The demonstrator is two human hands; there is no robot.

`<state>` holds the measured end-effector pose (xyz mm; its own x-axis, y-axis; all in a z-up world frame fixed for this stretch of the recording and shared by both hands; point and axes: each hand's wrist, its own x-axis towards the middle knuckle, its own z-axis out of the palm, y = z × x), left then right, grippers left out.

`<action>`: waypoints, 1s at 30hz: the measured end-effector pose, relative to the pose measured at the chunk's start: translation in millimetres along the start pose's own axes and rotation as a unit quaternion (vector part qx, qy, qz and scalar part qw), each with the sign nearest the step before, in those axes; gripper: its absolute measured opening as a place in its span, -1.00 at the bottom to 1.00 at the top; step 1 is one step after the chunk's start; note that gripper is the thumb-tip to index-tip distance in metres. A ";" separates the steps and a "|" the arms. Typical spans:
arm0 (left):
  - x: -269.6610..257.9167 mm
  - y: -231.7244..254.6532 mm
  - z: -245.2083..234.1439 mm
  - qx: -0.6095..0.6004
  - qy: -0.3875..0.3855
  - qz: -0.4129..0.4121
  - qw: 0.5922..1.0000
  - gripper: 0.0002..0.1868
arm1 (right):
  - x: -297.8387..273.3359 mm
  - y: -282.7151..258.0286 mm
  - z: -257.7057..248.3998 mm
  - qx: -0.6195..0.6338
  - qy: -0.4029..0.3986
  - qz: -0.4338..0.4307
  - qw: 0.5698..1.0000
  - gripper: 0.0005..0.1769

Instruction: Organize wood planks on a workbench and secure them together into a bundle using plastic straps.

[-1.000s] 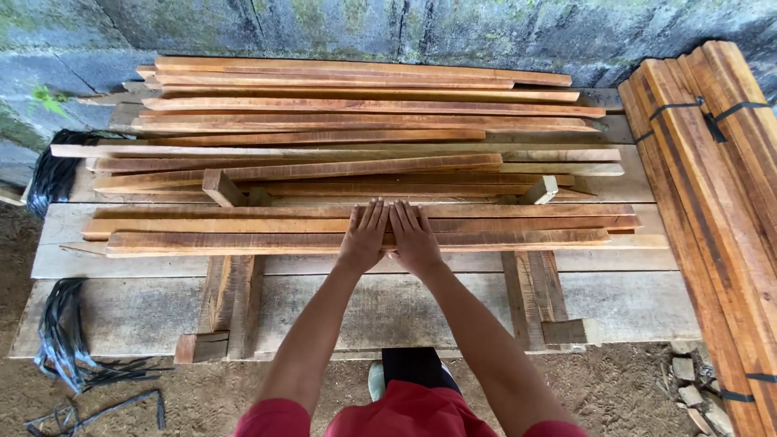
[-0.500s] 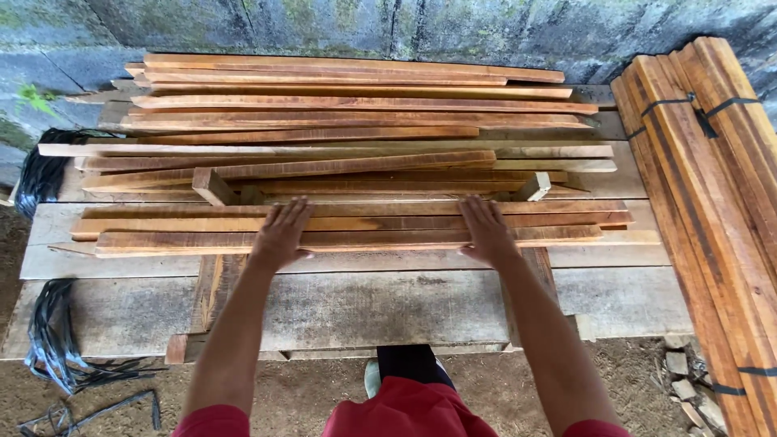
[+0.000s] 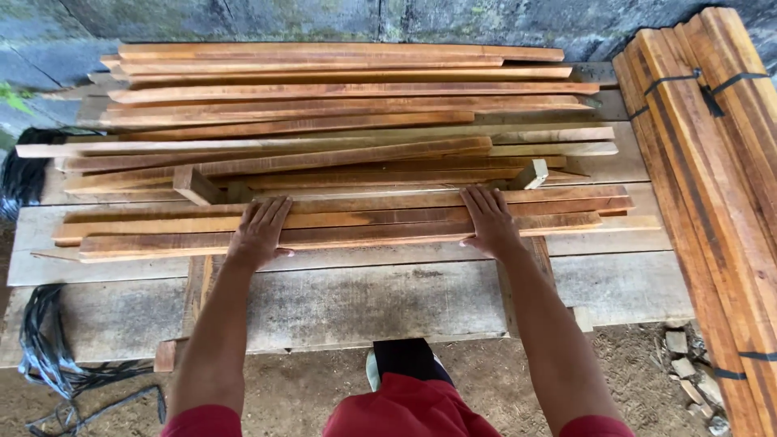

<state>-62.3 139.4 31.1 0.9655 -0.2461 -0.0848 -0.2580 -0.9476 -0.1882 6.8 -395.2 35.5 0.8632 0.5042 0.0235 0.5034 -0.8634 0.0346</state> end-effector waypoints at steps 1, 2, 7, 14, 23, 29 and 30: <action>-0.6 1.9 -2.1 0.000 0.003 0.001 1.000 0.40 | -1.5 -0.8 -0.8 -0.001 0.002 0.002 1.000 0.48; -1.1 3.7 -4.1 -0.016 0.003 -0.005 1.000 0.40 | -2.8 -1.5 -1.6 0.000 0.000 0.005 1.000 0.48; -0.8 6.3 3.7 -0.064 -0.005 -0.041 0.997 0.41 | -0.3 -5.0 -4.0 0.010 -0.010 0.017 1.000 0.47; -1.7 13.5 3.3 -0.081 -0.008 -0.100 0.992 0.45 | 0.0 -5.5 -0.1 0.019 -0.018 0.025 0.999 0.47; 12.5 8.4 32.0 -0.040 -0.021 -0.117 0.992 0.44 | -0.2 -4.9 -1.6 0.012 -0.021 0.016 1.000 0.41; 42.4 34.4 90.6 -0.025 -0.047 -0.193 0.980 0.50 | 7.4 11.7 10.6 0.014 -0.057 -0.020 0.998 0.39; 50.0 44.9 100.4 -0.031 -0.052 -0.216 0.975 0.51 | 6.4 14.1 9.7 0.015 -0.068 -0.038 0.997 0.39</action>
<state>-28.9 105.0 -79.8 0.9743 0.1967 -0.1098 0.1766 -0.9696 -0.1695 19.8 -404.3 26.4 0.8183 0.5634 -0.1138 0.5673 -0.8235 0.0014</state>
